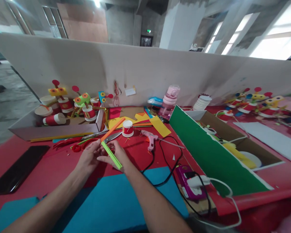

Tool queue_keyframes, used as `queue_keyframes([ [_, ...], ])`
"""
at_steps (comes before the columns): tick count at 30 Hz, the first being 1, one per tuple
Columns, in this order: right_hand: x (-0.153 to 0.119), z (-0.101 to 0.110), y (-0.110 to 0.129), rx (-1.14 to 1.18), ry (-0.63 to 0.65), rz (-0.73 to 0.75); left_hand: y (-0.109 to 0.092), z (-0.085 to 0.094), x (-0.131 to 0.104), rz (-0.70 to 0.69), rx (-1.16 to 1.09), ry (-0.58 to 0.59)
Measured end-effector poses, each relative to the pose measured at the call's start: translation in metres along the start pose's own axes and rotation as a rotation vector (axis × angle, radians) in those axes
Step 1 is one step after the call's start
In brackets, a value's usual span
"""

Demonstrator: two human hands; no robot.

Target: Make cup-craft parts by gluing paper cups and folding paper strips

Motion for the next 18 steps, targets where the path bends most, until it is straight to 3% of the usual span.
queue_keyframes([
  [3,-0.001,-0.007,0.0,-0.016,-0.155,0.035,0.003,-0.003,-0.003,-0.025,-0.011,-0.001],
  [7,0.0,-0.001,0.004,-0.009,-0.297,0.02,0.005,-0.006,-0.008,0.009,0.021,0.055],
  [14,0.0,0.003,0.008,0.079,-0.295,-0.008,0.013,-0.008,-0.012,-0.038,0.201,0.146],
  [18,0.001,0.006,0.004,0.091,-0.316,-0.076,0.002,-0.006,-0.009,-0.086,0.346,0.177],
])
Point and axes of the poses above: each hand's wrist, its own x-axis towards the middle knuckle, its own z-axis out of the back of the hand, y = z × x, the point moved 1 cm from there along x, towards the middle knuckle, and after that the axes turned 4 degrees about z, right-handed, at the moved point
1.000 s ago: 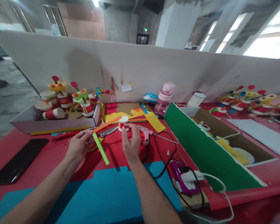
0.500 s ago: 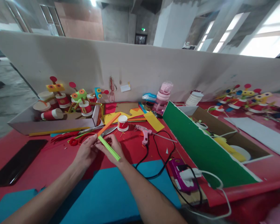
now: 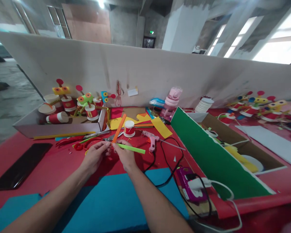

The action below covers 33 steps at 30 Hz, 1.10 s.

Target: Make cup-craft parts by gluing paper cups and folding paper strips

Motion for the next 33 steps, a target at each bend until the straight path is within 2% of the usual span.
queue_keyframes([
  [3,0.002,0.002,-0.005,-0.039,0.051,-0.044,-0.012,0.007,0.002,-0.064,0.145,-0.028],
  [5,0.001,0.001,-0.007,-0.051,0.088,-0.044,-0.017,0.009,0.002,-0.074,0.233,-0.006],
  [9,-0.002,-0.003,-0.007,-0.043,0.151,-0.068,-0.018,0.007,0.001,-0.099,0.324,0.019],
  [23,-0.005,-0.005,-0.001,0.008,0.113,-0.109,-0.012,0.009,0.002,-0.168,0.388,-0.016],
  [29,-0.002,0.001,-0.001,-0.041,0.09,-0.069,-0.019,0.009,0.0,-0.088,0.342,0.042],
  [33,0.002,0.008,0.001,-0.12,0.088,-0.023,-0.018,0.008,0.0,-0.015,0.417,0.084],
])
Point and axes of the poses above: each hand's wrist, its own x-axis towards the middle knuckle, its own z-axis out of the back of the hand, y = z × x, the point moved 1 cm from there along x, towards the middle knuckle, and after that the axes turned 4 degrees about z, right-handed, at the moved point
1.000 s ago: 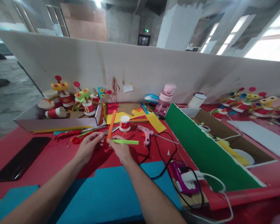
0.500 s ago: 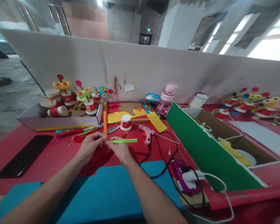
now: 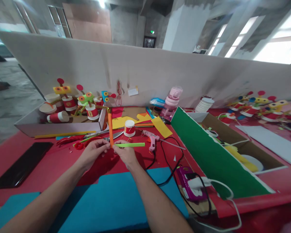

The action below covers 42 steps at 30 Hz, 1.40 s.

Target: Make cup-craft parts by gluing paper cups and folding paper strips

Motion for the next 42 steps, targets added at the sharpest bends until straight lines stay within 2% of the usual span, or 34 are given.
queue_keyframes([
  [4,0.001,0.002,0.001,-0.029,0.026,0.048,0.009,-0.002,0.003,-0.033,0.006,0.015],
  [9,0.002,0.0,0.004,-0.004,0.056,0.137,0.013,-0.002,0.004,-0.075,-0.029,-0.057],
  [13,0.001,0.0,0.004,-0.036,0.007,0.102,0.013,-0.003,0.004,-0.07,-0.062,-0.057],
  [17,0.001,0.001,0.004,-0.08,-0.013,0.131,0.013,-0.004,0.004,-0.061,-0.073,-0.034],
  [25,-0.001,-0.002,0.002,-0.059,0.029,0.082,0.005,0.001,0.002,-0.052,-0.136,-0.036],
  [31,-0.002,-0.006,0.001,0.001,0.014,0.011,0.006,0.002,0.003,-0.085,-0.137,-0.046],
  [42,-0.001,-0.004,-0.004,-0.005,0.025,0.003,0.01,-0.001,0.004,-0.11,-0.148,-0.063],
])
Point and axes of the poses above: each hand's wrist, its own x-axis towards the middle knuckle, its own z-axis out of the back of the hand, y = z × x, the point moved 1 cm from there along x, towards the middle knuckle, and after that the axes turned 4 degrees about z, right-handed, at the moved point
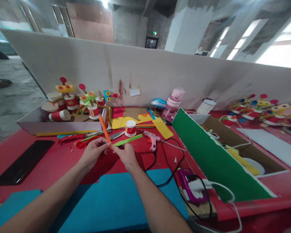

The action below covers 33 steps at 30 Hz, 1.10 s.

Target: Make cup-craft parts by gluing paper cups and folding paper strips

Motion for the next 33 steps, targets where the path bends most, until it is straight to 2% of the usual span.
queue_keyframes([
  [11,-0.001,-0.002,0.005,0.054,-0.015,-0.006,-0.004,-0.003,-0.002,0.005,-0.016,-0.032],
  [18,0.002,-0.001,0.003,0.084,-0.125,-0.003,-0.002,-0.006,-0.004,0.095,-0.022,0.083],
  [27,0.003,0.002,0.005,0.09,-0.002,0.057,0.001,-0.005,-0.002,0.097,-0.027,0.016],
  [33,0.007,0.01,0.002,0.147,-0.058,0.006,-0.001,-0.004,-0.003,0.112,-0.056,0.041],
])
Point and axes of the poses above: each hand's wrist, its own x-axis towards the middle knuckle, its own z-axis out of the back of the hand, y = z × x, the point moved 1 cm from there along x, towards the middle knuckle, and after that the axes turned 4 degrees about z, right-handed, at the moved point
